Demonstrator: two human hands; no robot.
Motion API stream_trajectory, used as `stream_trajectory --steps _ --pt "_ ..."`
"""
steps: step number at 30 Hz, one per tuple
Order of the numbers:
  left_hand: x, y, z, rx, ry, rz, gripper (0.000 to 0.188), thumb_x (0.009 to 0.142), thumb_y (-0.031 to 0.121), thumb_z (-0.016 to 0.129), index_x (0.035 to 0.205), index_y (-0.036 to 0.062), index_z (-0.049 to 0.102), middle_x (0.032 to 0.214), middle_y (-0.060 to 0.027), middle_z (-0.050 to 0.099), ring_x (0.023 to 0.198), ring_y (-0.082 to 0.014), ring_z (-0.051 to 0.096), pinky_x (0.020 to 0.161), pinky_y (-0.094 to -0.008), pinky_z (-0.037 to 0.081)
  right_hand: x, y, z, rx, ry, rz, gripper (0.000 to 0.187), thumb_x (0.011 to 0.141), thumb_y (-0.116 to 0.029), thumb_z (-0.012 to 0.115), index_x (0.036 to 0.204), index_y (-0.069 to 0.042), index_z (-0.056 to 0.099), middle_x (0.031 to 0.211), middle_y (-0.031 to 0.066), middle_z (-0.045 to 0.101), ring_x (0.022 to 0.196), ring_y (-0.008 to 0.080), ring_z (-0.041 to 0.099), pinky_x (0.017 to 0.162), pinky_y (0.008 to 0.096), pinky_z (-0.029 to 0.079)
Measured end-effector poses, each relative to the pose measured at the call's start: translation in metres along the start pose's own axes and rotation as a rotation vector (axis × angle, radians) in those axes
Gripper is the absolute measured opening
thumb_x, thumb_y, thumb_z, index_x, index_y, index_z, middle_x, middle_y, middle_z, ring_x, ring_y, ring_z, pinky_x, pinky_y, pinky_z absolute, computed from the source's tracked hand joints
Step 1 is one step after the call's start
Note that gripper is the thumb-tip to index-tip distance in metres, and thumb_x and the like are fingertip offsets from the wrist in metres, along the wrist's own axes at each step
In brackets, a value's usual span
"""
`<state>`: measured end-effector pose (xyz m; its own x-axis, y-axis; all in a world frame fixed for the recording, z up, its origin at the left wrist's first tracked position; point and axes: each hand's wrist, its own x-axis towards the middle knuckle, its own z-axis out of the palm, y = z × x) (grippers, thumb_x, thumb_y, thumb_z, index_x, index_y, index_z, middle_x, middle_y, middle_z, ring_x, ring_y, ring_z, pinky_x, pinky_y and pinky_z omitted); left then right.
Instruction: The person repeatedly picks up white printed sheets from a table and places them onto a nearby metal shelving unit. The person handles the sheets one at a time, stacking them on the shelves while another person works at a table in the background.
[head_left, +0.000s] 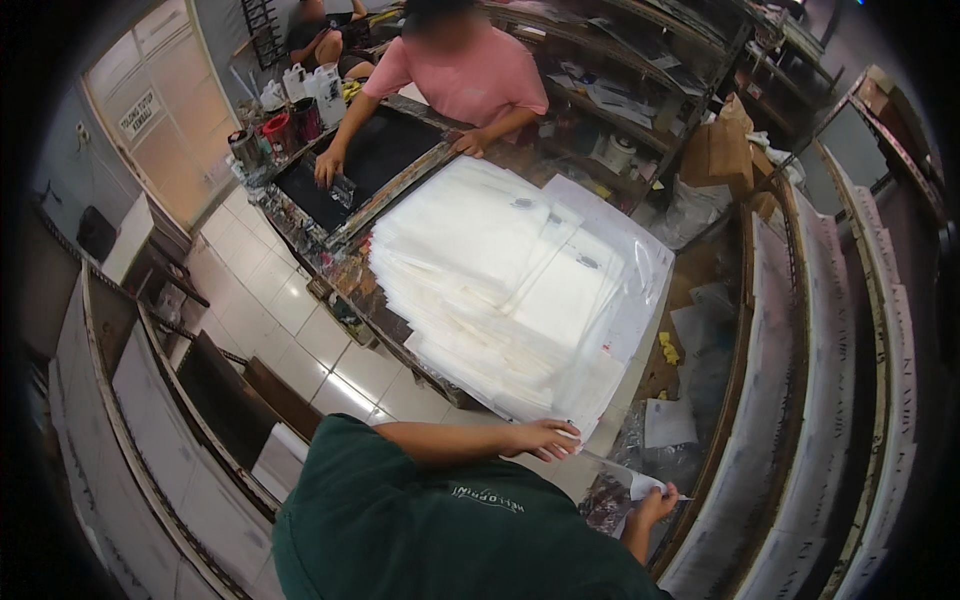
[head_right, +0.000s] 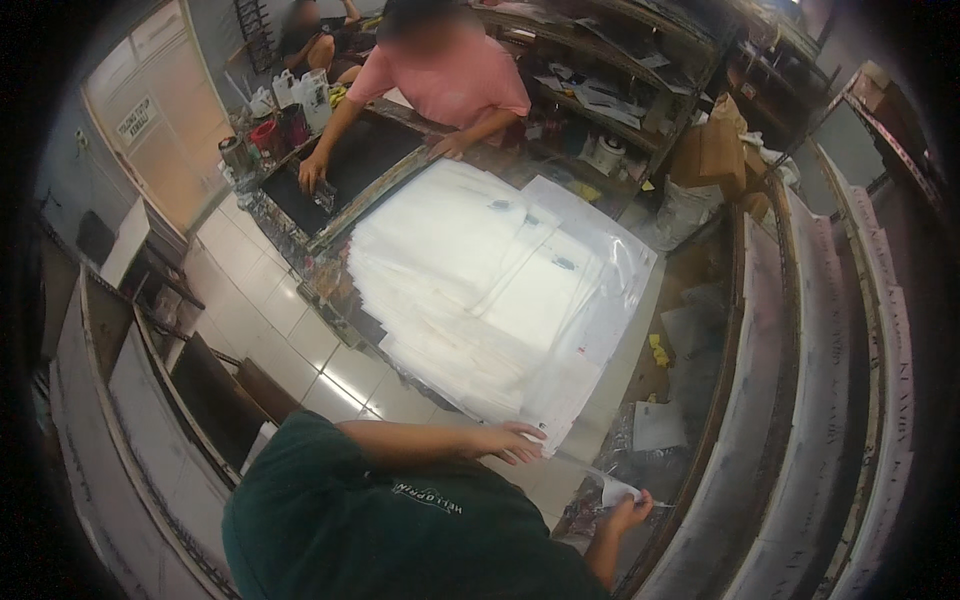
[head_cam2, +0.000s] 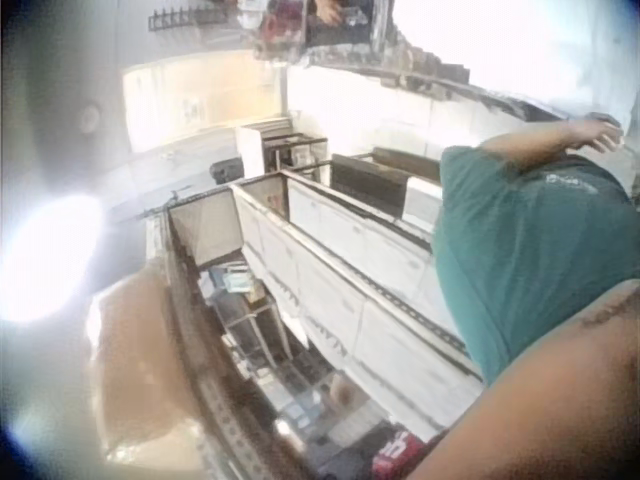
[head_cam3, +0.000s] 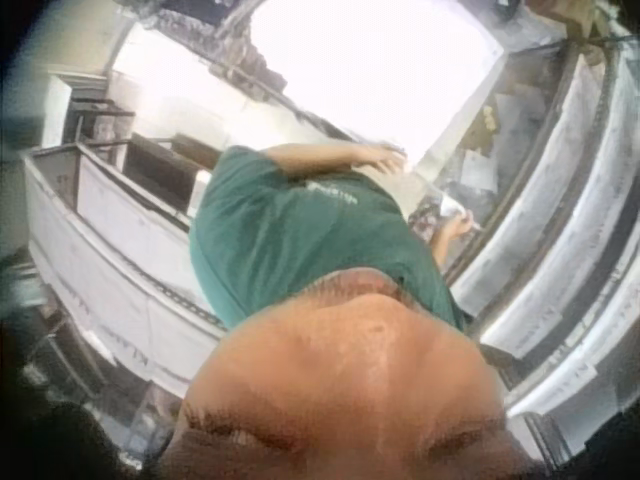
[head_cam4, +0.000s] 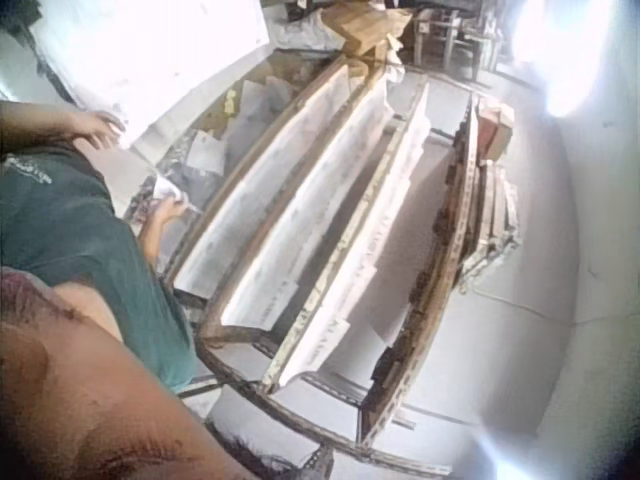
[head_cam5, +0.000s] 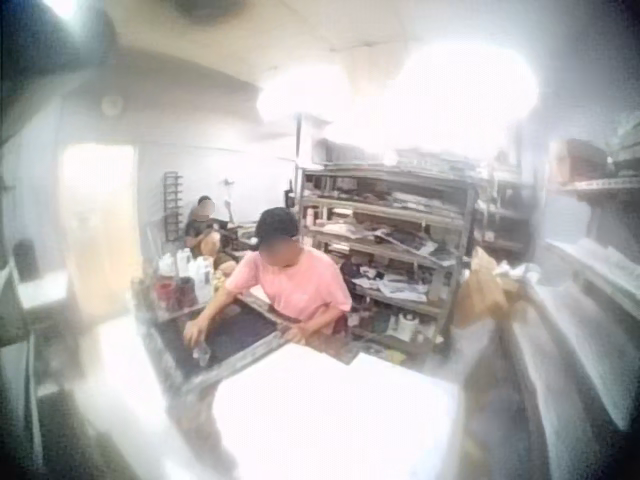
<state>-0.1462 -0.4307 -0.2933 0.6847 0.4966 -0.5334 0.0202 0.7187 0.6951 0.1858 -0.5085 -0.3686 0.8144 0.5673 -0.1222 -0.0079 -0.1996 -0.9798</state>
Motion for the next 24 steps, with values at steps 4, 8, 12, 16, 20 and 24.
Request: stream_trajectory --steps 4,8,12,16,20,24 --pt "-0.035 0.006 -0.019 -0.112 0.018 0.17 0.052 0.077 0.04 0.06 0.118 0.0142 0.043 0.104 -0.0024 0.055 0.091 -0.0141 0.052 0.075 -0.0288 0.042 -0.009 -0.022 -0.005 0.075 -0.002 -0.051 0.039 0.07 0.006 0.042 0.108 -0.001 0.049 0.099 0.0097 0.049 0.084 0.0188 0.05 0.076 0.0297 0.042" --pt "-0.059 0.017 -0.008 -0.276 0.075 0.254 0.048 0.082 0.031 0.055 0.122 0.0101 0.041 0.11 -0.0088 0.05 0.097 -0.0184 0.049 0.082 -0.0309 0.04 -0.008 -0.031 -0.017 0.111 -0.067 0.053 0.04 0.071 0.008 0.043 0.11 -0.001 0.053 0.096 0.0095 0.054 0.084 0.0192 0.054 0.075 0.0293 0.043" --pt "-0.081 0.008 -0.005 -0.344 0.19 0.312 0.046 0.083 0.035 0.054 0.12 0.009 0.042 0.108 -0.0088 0.05 0.096 -0.0187 0.048 0.081 -0.0318 0.04 -0.013 -0.017 -0.021 0.086 -0.118 -0.096 0.042 0.07 0.008 0.044 0.108 -0.003 0.054 0.094 0.0069 0.054 0.08 0.0158 0.052 0.071 0.0261 0.043" --pt "-0.103 0.009 -0.007 -0.371 0.326 0.361 0.046 0.083 0.036 0.053 0.118 0.0089 0.043 0.106 -0.0081 0.05 0.094 -0.0186 0.048 0.082 -0.0314 0.04 -0.012 0.028 -0.037 0.002 0.013 -0.175 0.038 0.069 0.008 0.046 0.106 0.003 0.053 0.104 0.0122 0.055 0.092 0.0216 0.053 0.082 0.0297 0.041" --pt "-0.118 0.014 -0.026 -0.409 0.384 0.454 0.048 0.083 0.036 0.051 0.121 0.0086 0.041 0.114 -0.0113 0.045 0.1 -0.0205 0.044 0.086 -0.0308 0.037 -0.029 0.039 -0.045 -0.186 0.077 -0.211 0.037 0.068 0.007 0.047 0.103 0.002 0.056 0.1 0.0128 0.058 0.089 0.0215 0.055 0.081 0.0301 0.041" --pt "-0.122 0.019 -0.063 -0.507 0.399 0.562 0.053 0.084 0.038 0.049 0.126 0.0076 0.037 0.129 -0.016 0.032 0.113 -0.0247 0.034 0.096 -0.0319 0.029 -0.037 0.036 -0.048 -0.146 0.001 -0.228 0.037 0.066 0.01 0.047 0.101 0.001 0.058 0.096 0.0125 0.059 0.086 0.0211 0.056 0.079 0.03 0.042"
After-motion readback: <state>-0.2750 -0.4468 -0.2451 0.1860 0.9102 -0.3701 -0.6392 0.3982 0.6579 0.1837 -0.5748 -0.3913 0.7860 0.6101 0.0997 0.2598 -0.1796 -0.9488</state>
